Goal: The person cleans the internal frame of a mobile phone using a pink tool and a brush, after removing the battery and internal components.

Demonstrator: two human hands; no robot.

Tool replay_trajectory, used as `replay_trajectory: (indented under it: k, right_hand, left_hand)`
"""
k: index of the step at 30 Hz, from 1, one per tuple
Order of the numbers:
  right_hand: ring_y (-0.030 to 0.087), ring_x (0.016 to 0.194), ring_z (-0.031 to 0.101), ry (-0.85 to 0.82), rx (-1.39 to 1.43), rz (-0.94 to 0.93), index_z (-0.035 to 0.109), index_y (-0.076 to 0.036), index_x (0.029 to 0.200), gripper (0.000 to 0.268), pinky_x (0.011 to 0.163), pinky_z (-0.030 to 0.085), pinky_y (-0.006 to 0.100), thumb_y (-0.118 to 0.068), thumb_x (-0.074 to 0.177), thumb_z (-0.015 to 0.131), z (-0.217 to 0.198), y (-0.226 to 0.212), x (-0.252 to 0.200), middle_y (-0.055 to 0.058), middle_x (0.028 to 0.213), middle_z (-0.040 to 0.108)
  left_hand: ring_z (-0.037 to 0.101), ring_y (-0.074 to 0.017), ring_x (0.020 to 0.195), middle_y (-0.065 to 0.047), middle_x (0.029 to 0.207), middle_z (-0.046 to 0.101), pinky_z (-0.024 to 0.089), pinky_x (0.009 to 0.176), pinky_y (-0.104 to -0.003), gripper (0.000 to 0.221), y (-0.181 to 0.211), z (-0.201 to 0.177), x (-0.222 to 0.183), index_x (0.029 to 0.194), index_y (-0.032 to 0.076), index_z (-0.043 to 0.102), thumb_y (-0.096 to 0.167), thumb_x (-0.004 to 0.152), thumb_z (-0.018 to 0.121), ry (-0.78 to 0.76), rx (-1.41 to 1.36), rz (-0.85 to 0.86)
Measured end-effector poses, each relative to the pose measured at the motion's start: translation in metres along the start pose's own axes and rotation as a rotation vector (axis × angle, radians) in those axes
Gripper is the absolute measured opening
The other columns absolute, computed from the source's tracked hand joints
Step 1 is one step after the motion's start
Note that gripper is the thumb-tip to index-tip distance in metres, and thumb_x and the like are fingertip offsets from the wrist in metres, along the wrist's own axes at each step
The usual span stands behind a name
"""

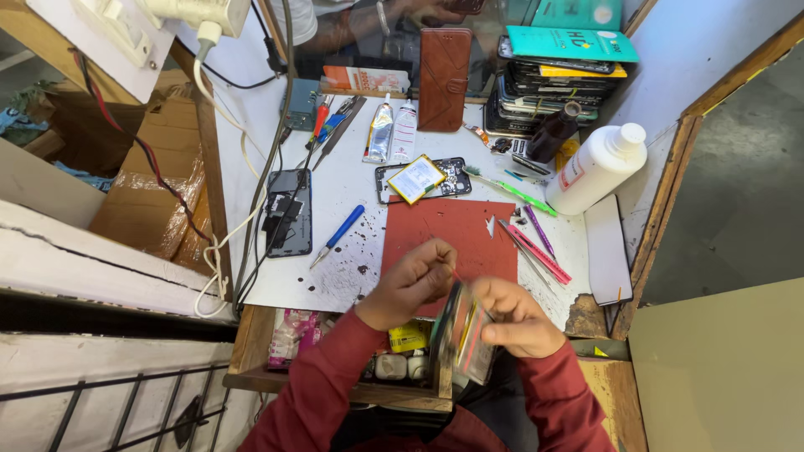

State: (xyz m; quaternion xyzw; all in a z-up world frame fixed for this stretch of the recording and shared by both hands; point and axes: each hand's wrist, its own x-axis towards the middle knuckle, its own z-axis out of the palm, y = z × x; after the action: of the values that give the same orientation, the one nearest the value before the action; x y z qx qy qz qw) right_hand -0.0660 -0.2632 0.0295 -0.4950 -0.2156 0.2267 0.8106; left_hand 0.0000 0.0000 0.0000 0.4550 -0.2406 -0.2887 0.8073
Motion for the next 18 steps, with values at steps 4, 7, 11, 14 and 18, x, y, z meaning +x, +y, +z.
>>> replay_trajectory:
  k: [4,7,11,14,18]
  right_hand:
    - [0.019,0.103,0.067,0.180,0.270,-0.216,0.043,0.001,0.148,0.065,0.089,0.052,0.032,-0.008,0.092,0.075,0.043,-0.017,0.042,0.011,0.120,0.068]
    - [0.019,0.092,0.069,0.364,0.472,-0.230,0.051,0.000,0.144,0.058,0.077,0.055,0.034,-0.007,0.091,0.071,0.050,-0.026,0.047,0.009,0.116,0.070]
    - [0.017,0.099,0.071,0.588,0.055,-0.080,0.055,0.003,0.136,0.053,0.088,0.055,0.031,-0.003,0.086,0.070,0.043,-0.020,0.047,0.012,0.113,0.075]
    - [0.016,0.097,0.071,0.466,-0.157,-0.004,0.058,0.005,0.134,0.052,0.087,0.054,0.030,-0.002,0.085,0.072,0.028,-0.018,0.035,0.013,0.111,0.078]
    - [0.015,0.097,0.071,0.071,-0.192,0.180,0.061,0.006,0.134,0.049,0.087,0.054,0.028,-0.003,0.087,0.074,0.009,-0.025,0.016,0.013,0.108,0.078]
  left_hand:
    - [0.054,-0.0025,0.082,0.004,0.094,0.063,0.041,0.068,-0.023,0.020,0.053,0.029,-0.005,0.126,0.009,0.061,0.021,0.110,0.065,0.084,0.323,0.163]
    - [0.060,-0.0010,0.073,0.001,0.088,0.071,0.047,0.064,-0.022,0.025,0.076,0.042,-0.016,0.118,0.008,0.071,0.023,0.097,0.071,0.094,0.611,0.253]
    - [0.049,-0.0022,0.063,0.003,0.072,0.070,0.036,0.067,-0.027,0.015,0.084,0.046,-0.023,0.099,0.013,0.079,0.025,0.101,0.069,0.091,1.024,0.488]
    - [0.056,-0.0035,0.073,0.002,0.083,0.072,0.043,0.070,-0.028,0.020,0.081,0.039,-0.025,0.104,0.010,0.076,0.023,0.108,0.062,0.146,0.703,0.396]
    - [0.037,-0.0027,0.056,0.006,0.064,0.047,0.028,0.051,-0.023,0.027,0.078,0.024,-0.022,0.096,0.002,0.070,0.021,0.111,0.058,0.211,0.232,-0.036]
